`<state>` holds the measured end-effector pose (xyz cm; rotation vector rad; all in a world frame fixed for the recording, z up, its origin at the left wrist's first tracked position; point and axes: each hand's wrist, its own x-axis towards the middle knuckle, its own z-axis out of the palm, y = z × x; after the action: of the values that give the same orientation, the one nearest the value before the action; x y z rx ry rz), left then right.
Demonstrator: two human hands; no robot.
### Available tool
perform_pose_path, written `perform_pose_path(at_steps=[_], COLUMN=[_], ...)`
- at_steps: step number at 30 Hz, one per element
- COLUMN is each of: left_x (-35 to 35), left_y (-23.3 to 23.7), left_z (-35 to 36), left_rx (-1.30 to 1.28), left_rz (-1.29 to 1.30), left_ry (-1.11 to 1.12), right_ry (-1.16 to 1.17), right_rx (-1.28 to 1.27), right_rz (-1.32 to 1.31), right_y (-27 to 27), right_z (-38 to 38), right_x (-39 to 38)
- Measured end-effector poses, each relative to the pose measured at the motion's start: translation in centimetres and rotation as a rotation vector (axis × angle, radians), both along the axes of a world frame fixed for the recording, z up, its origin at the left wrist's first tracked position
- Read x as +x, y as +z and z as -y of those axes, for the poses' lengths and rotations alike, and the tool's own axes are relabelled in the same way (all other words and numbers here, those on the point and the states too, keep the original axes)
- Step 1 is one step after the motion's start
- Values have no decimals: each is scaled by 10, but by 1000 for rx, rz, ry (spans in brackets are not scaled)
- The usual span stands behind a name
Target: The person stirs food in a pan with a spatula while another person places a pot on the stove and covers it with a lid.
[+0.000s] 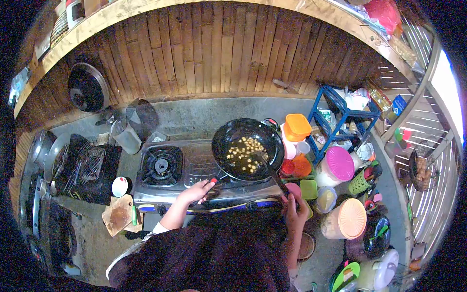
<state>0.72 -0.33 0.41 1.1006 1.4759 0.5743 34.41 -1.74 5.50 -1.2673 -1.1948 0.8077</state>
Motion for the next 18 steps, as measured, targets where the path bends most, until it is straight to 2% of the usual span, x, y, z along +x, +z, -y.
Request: perform_pose_path(at_steps=[2, 4, 5, 6, 8, 10, 13, 18], left_x=[1, 1, 1, 1, 1, 0, 0, 2], left_y=[1, 1, 1, 0, -1, -2, -5, -7], left_z=[0, 1, 1, 1, 0, 1, 0, -1], left_rx=[10, 21, 13, 4, 10, 15, 12, -6], left_rz=[-3, -5, -5, -5, -7, -9, 2, -16], left_ry=[-3, 0, 6, 13, 6, -1, 5, 35], right_ry=[34, 53, 43, 32, 89, 136, 163, 184], right_rx=[-36, -3, 77, 155, 123, -17, -62, -71], right_rz=[-135, -121, -43, 36, -17, -175, -319, -305], right_y=[5, -15, -44, -43, -40, -24, -32, -50], right_z=[-7, -21, -38, -43, -47, -45, -59, -77], right_x=[-14, -18, -12, -17, -24, -36, -46, -58])
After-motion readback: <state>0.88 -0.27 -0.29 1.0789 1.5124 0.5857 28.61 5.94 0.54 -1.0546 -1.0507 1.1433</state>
